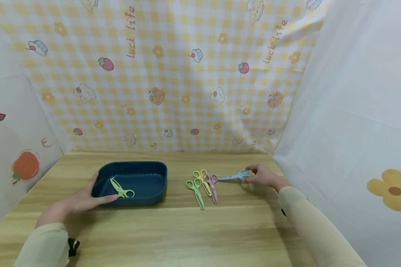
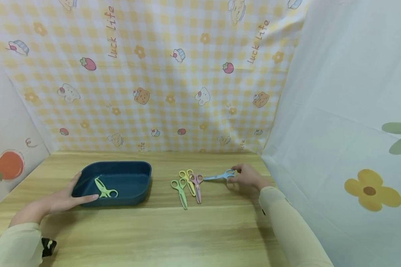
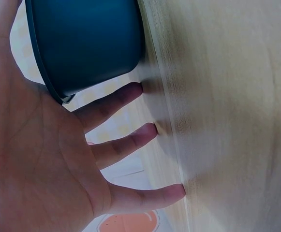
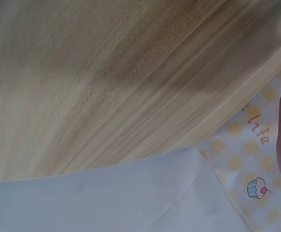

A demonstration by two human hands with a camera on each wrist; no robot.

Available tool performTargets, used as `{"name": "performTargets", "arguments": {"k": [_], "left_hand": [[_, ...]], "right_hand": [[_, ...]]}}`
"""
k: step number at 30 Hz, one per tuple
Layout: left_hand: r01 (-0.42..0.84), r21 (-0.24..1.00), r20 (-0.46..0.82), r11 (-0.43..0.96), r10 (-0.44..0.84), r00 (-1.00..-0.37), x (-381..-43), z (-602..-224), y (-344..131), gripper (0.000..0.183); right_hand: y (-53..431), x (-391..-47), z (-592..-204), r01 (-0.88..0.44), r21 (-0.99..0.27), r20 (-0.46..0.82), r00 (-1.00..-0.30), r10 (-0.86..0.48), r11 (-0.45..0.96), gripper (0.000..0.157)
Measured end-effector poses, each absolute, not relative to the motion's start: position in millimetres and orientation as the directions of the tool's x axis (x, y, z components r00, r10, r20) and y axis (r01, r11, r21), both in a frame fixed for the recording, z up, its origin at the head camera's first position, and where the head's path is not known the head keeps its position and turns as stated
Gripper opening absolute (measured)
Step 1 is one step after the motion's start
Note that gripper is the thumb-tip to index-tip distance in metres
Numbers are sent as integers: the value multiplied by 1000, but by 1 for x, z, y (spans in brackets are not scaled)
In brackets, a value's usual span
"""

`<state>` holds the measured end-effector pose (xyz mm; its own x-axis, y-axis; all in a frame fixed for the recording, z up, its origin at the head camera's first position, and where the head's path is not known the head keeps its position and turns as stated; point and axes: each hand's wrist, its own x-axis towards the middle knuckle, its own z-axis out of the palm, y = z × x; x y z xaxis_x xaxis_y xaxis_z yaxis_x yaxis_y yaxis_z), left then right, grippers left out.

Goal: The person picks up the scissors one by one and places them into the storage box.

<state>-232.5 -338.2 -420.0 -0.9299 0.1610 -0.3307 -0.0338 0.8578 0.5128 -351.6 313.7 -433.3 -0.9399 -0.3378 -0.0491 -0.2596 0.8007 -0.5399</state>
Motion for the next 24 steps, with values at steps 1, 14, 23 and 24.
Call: {"name": "performTargets", "arguments": {"k": [1, 14, 23, 24], "left_hand": [[-34, 514, -329, 857, 161, -931, -233, -420, -338, 134], [-46, 506, -350, 861, 156, -924, -233, -420, -340, 134], [-29, 497, -332, 867, 160, -930, -235, -423, -341, 134], [-30, 498, -332, 867, 159, -930, -235, -422, -340, 134]], "right_hand": [[314, -352, -433, -265, -548, -29, -942, -334, 794, 70], [295, -355, -416, -254, -620, 38, -955, -295, 742, 77], [276, -356, -400, -328, -631, 130, -938, -322, 703, 73], [274, -356, -399, -337, -634, 142, -935, -324, 696, 72]]}}
